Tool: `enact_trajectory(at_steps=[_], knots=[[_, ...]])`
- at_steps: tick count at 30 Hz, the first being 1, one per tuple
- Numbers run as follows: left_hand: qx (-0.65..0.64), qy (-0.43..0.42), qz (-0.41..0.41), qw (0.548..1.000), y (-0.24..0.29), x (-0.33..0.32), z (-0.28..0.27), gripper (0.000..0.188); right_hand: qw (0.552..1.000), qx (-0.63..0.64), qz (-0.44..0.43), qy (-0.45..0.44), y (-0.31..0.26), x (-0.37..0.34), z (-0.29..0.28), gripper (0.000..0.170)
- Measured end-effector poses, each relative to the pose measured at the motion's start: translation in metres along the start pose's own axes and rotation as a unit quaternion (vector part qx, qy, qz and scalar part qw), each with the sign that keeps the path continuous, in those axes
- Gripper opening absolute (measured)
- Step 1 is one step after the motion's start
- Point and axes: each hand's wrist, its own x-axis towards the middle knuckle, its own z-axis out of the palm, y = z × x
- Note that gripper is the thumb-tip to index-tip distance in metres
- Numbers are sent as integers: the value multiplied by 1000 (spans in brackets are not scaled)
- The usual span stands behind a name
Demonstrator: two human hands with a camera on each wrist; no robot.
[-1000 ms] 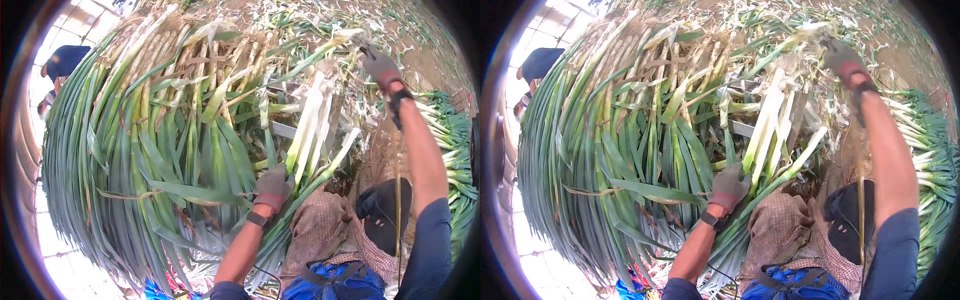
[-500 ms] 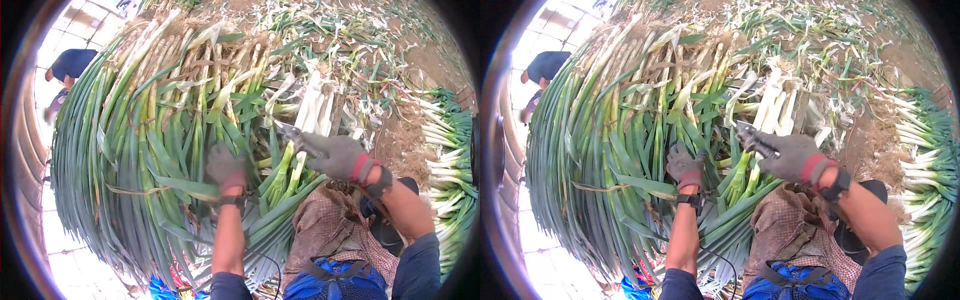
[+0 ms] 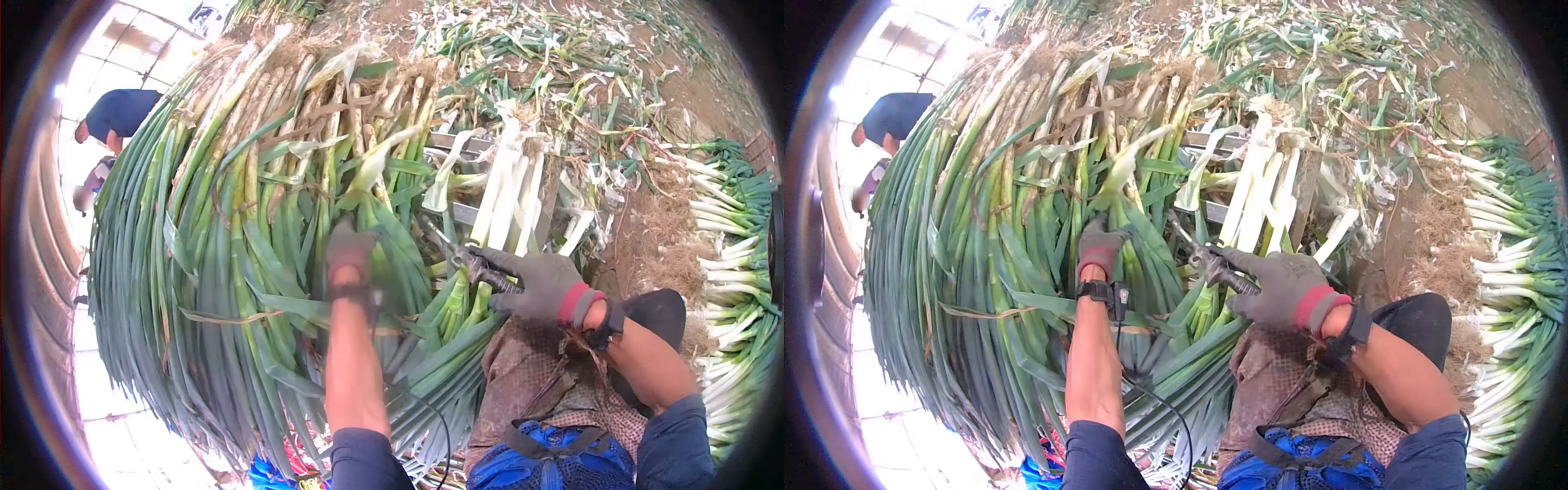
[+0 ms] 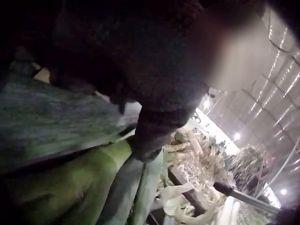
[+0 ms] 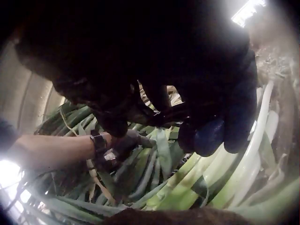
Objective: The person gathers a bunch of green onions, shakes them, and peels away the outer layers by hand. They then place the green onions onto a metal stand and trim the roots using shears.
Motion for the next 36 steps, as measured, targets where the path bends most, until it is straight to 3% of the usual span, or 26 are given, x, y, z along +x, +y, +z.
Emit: enact_trajectory(at_steps=[1, 4, 7, 9, 12, 14, 16, 17, 20, 24, 27, 31, 36], knots=[[-54, -2, 26, 998, -23, 9, 19, 61, 1000, 3, -2, 12, 3, 1, 1, 72], [-151, -76, 35, 985, -1, -35, 20, 44, 1000, 8, 6, 5, -10, -2, -10, 70], [-60, -127, 59, 988, 3, -70, 35, 39, 1000, -4, 22, 11, -9, 1, -12, 69], [-8, -127, 39, 991, 4, -85, 53, 43, 1000, -13, -9, 23, 1, 3, -3, 69], [41, -121, 29, 991, -6, -87, 79, 47, 1000, 6, 20, -18, -8, -4, -4, 68], [64, -104, 23, 992, 11, -92, 69, 46, 999, -16, 31, 11, 2, -5, 2, 70], [39, -80, 10, 996, 22, -98, 57, 44, 999, -24, 20, 13, 10, -8, 4, 71], [28, -70, 2, 997, 24, -101, 53, 43, 998, -30, 23, -55, 6, -14, 0, 76], [0, -57, -20, 998, 28, -95, 44, 44, 997, -39, 23, -59, 6, -16, 11, 73], [-12, -70, -17, 997, 17, -85, 47, 47, 997, -55, 62, 5, 9, -3, 16, 72], [5, -51, 10, 999, 17, -85, 55, 43, 996, -52, 25, -66, -2, -4, 13, 71], [6, -82, -20, 996, 19, -84, 50, 44, 997, -34, 61, 35, 3, 32, 7, 70], [10, -79, -32, 996, 21, -83, 54, 45, 989, -41, 104, 94, 12, 82, -13, 68]])
